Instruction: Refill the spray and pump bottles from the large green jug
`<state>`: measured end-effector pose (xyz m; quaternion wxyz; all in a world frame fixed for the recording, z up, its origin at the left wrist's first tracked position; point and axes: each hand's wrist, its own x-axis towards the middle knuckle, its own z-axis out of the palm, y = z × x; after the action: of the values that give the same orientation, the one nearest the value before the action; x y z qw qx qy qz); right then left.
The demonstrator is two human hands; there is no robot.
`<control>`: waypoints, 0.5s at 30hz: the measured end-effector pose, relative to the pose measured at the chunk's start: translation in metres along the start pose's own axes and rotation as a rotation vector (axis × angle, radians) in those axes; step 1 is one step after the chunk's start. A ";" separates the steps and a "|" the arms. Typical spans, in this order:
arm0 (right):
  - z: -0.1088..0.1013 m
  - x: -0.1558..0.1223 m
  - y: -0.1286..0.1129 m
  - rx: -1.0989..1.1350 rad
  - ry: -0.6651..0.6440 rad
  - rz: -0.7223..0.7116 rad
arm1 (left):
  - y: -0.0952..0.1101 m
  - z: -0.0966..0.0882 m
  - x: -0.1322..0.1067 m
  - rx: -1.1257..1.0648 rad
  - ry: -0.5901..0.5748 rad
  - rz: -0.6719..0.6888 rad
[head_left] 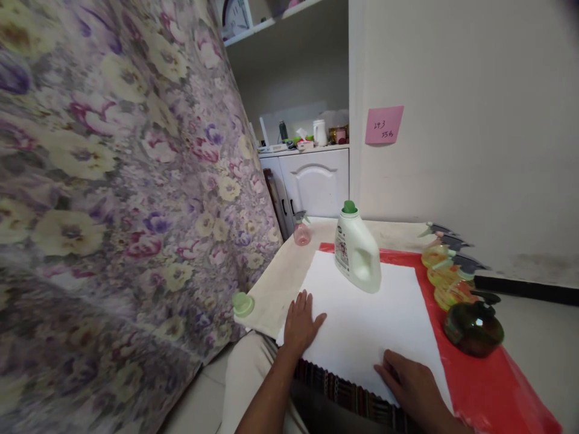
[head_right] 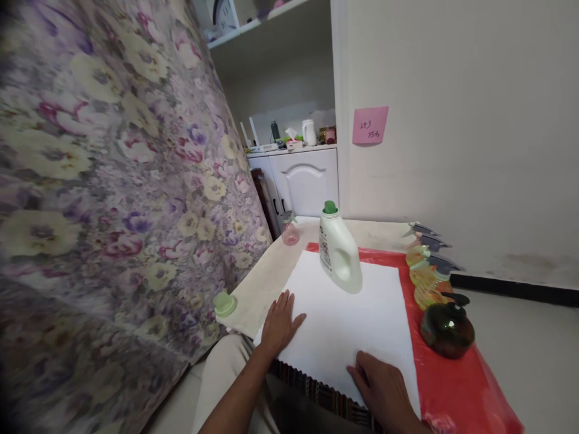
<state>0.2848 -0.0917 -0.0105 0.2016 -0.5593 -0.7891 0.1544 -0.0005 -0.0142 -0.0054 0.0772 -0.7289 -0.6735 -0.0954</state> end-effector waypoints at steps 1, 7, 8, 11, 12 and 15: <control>-0.001 -0.001 0.000 0.013 -0.003 0.007 | 0.000 0.000 0.000 -0.001 0.001 -0.001; -0.007 -0.003 -0.009 0.086 -0.007 0.031 | -0.002 0.003 0.000 -0.023 0.023 -0.003; -0.007 -0.002 -0.011 0.089 -0.010 0.033 | -0.002 0.004 0.000 -0.028 0.029 -0.003; -0.009 0.006 -0.019 0.082 -0.011 0.034 | -0.003 0.007 0.000 -0.042 0.049 0.001; -0.009 0.010 -0.023 0.078 -0.008 0.029 | -0.004 0.008 0.000 -0.045 0.060 0.004; -0.008 0.024 -0.037 0.059 -0.005 -0.008 | -0.006 0.015 0.000 -0.039 0.110 0.015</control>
<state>0.2516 -0.0812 0.0169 0.2168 -0.5495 -0.7870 0.1780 -0.0063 -0.0105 -0.0197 0.1008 -0.7290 -0.6607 -0.1479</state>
